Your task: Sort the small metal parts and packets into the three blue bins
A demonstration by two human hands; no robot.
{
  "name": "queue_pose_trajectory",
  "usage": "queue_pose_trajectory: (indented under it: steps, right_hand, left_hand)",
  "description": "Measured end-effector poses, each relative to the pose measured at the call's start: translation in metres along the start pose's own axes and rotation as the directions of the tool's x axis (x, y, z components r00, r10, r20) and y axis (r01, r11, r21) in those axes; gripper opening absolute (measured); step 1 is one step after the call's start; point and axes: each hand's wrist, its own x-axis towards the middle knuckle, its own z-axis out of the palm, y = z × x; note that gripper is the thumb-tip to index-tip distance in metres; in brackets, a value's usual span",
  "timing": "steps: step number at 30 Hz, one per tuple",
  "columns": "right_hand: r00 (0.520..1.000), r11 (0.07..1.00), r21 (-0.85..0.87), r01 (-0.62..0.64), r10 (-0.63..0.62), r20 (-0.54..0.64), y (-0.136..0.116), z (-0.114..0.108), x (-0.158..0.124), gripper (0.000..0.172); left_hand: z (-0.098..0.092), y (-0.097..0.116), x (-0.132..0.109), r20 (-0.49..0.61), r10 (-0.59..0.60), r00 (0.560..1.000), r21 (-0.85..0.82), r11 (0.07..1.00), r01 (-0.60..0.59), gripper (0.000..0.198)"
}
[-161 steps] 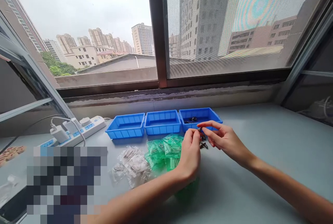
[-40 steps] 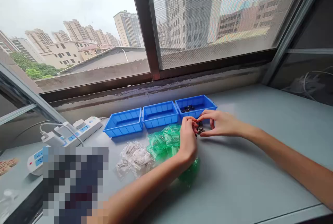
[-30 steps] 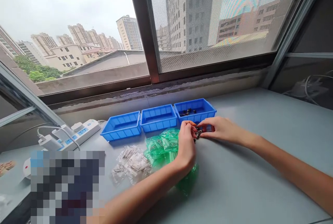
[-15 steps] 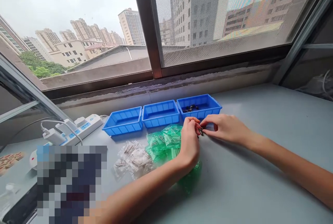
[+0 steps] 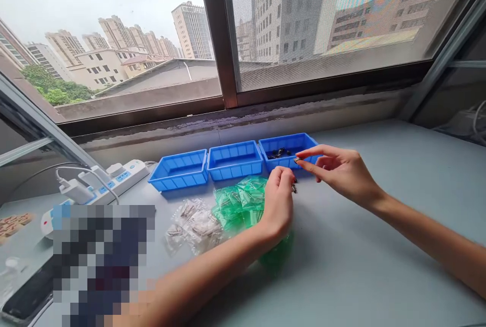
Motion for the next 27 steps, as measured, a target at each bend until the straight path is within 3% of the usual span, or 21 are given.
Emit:
queue_pose_trajectory:
  steps: [8,14,27]
  right_hand:
    - [0.992,0.992,0.114,0.05,-0.063,0.111,-0.0055,0.0024,-0.0044,0.037]
    - [0.985,0.979,0.152,0.138,-0.151,0.082,-0.0021,0.0035,-0.003,0.032]
    - [0.976,0.983,0.069,0.173,-0.18,0.12,-0.0044,0.0039,-0.0025,0.017]
  left_hand:
    - [-0.0001,-0.0014,-0.0001,-0.009,-0.027,1.0,-0.044,0.999,0.026,0.021]
    - [-0.0005,-0.002,0.0009,-0.004,-0.066,0.998,-0.004,0.998,0.066,0.023]
    - [0.0002,-0.0003,-0.001,-0.007,-0.048,0.999,0.0,0.999,0.048,0.02]
